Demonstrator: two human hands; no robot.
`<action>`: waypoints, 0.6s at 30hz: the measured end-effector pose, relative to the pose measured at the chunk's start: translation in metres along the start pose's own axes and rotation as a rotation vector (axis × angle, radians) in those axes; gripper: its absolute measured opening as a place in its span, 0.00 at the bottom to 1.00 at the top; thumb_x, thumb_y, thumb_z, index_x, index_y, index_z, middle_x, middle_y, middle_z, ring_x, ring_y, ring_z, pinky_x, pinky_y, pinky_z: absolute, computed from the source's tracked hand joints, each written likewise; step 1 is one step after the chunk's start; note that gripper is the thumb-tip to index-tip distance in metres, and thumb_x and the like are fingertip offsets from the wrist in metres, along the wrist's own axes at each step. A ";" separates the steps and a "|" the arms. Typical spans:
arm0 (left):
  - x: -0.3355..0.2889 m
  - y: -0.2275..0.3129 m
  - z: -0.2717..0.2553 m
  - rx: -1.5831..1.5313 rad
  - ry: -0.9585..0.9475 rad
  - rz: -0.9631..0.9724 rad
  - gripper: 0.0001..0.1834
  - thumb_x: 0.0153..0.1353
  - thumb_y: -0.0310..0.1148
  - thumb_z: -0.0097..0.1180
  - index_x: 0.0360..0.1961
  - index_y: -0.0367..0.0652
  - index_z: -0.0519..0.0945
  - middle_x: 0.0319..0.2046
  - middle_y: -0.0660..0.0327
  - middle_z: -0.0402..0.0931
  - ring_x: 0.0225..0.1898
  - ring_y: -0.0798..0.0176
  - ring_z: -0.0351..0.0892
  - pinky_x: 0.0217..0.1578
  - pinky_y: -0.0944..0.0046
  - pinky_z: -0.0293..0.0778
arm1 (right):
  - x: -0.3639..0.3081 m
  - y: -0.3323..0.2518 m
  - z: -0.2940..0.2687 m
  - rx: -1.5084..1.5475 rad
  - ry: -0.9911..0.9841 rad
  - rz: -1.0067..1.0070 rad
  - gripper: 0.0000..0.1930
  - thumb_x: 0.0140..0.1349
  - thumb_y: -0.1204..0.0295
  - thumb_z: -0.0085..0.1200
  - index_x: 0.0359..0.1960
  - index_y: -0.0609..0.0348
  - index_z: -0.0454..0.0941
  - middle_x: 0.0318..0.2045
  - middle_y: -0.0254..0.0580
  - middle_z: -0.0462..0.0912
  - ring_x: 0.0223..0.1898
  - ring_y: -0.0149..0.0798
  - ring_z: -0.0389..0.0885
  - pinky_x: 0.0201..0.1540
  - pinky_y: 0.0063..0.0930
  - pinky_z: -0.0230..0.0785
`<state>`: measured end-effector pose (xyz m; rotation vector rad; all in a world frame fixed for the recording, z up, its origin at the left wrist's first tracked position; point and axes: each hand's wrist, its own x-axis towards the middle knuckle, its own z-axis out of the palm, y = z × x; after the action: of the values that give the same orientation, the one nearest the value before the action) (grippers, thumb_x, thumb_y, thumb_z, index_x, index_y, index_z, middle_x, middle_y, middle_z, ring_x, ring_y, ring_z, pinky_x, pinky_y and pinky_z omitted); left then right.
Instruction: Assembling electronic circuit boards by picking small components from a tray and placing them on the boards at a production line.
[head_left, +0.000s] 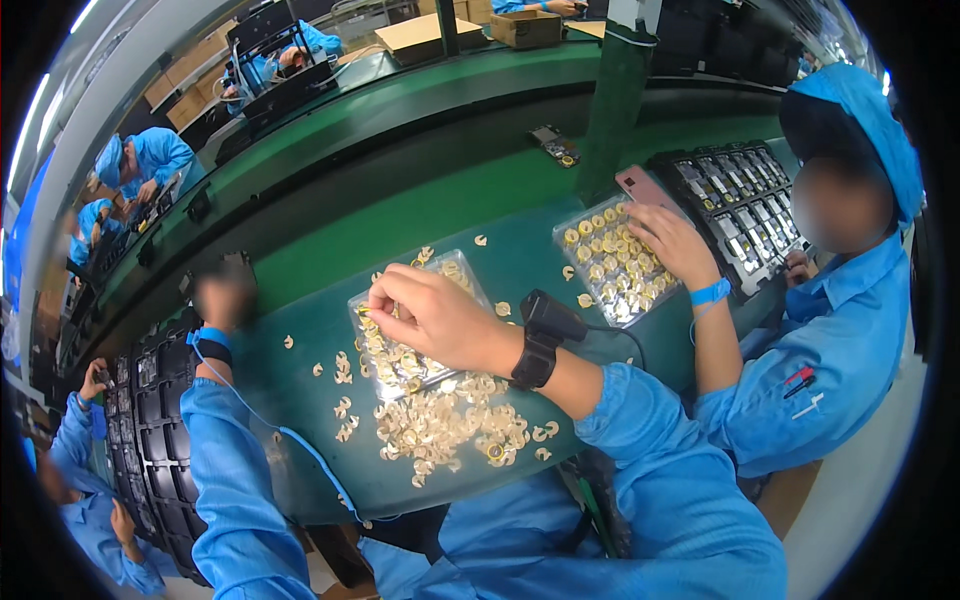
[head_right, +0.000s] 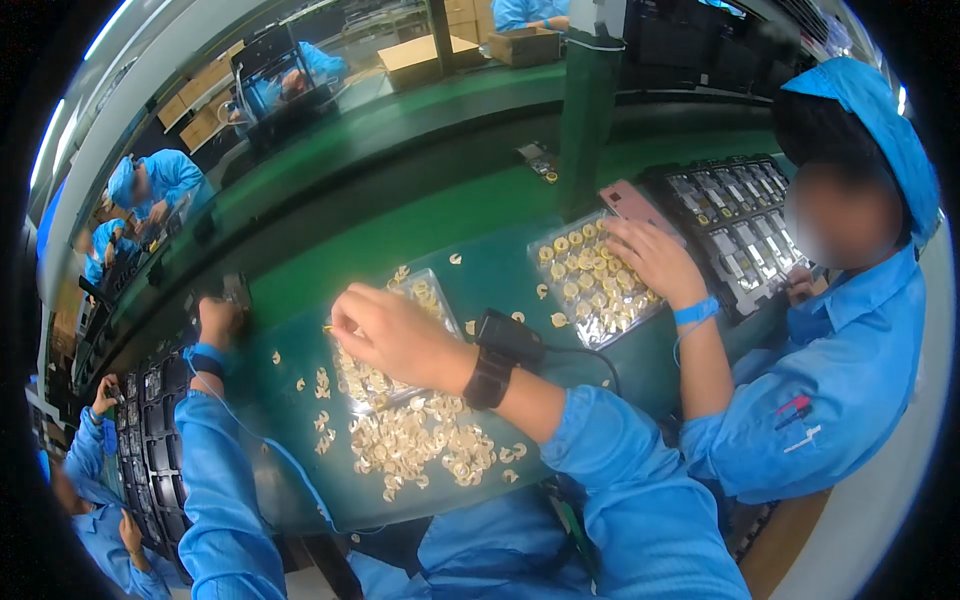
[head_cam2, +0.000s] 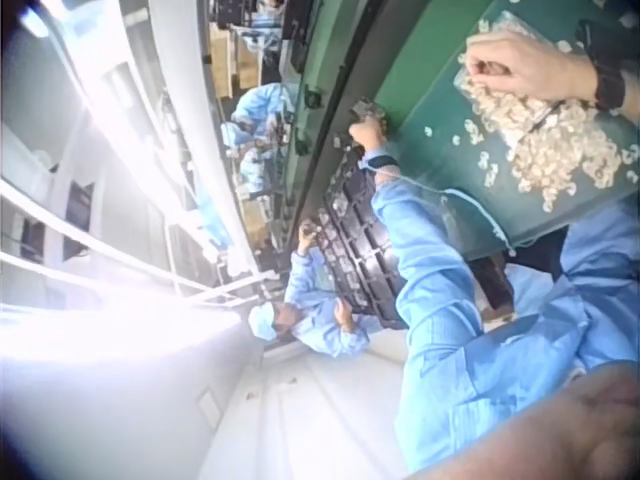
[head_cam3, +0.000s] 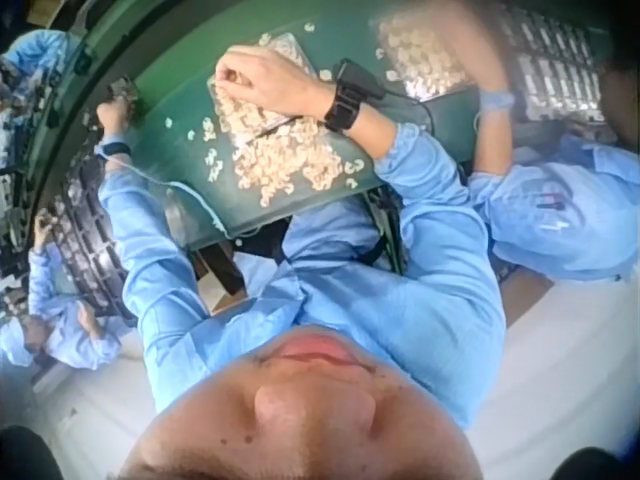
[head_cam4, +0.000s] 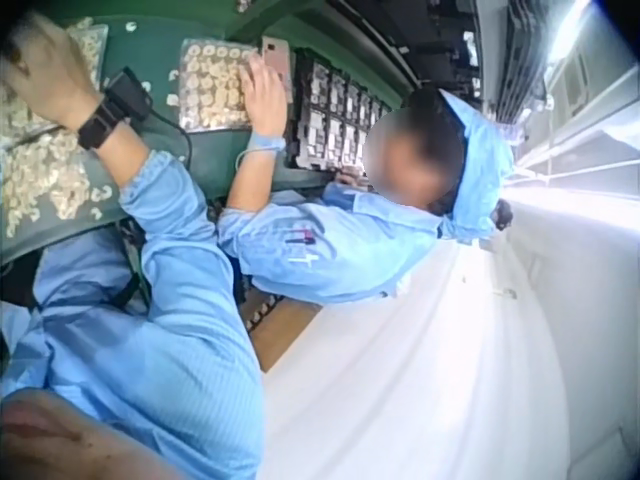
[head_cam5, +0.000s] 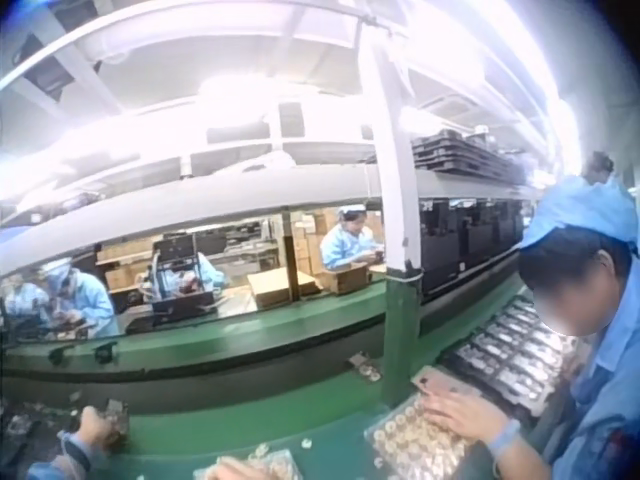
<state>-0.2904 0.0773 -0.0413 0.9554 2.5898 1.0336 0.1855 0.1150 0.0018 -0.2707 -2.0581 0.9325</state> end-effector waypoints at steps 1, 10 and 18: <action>0.005 -0.005 -0.008 -0.206 -0.100 -0.039 0.10 0.61 0.22 0.66 0.39 0.26 0.79 0.36 0.46 0.85 0.32 0.51 0.90 0.29 0.55 0.86 | 0.003 0.000 0.002 0.000 -0.003 -0.013 0.07 0.71 0.72 0.61 0.40 0.62 0.76 0.36 0.41 0.78 0.29 0.34 0.78 0.33 0.31 0.71; -0.120 0.082 -0.011 -1.101 -0.489 0.122 0.21 0.74 0.21 0.49 0.64 0.17 0.70 0.57 0.39 0.80 0.58 0.45 0.85 0.62 0.53 0.84 | 0.001 -0.010 0.000 0.137 -0.063 0.197 0.07 0.72 0.73 0.61 0.45 0.63 0.79 0.34 0.37 0.80 0.30 0.30 0.80 0.35 0.27 0.72; -0.244 0.145 0.030 -1.276 -0.759 0.211 0.24 0.78 0.23 0.46 0.72 0.24 0.66 0.60 0.41 0.81 0.56 0.48 0.87 0.61 0.54 0.84 | 0.010 -0.038 -0.006 0.286 0.059 0.269 0.04 0.72 0.78 0.62 0.41 0.66 0.82 0.35 0.31 0.79 0.33 0.20 0.77 0.34 0.18 0.68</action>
<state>-0.0180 0.0189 0.0206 0.9186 0.8929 1.5794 0.1886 0.0962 0.0367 -0.4217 -1.8339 1.3503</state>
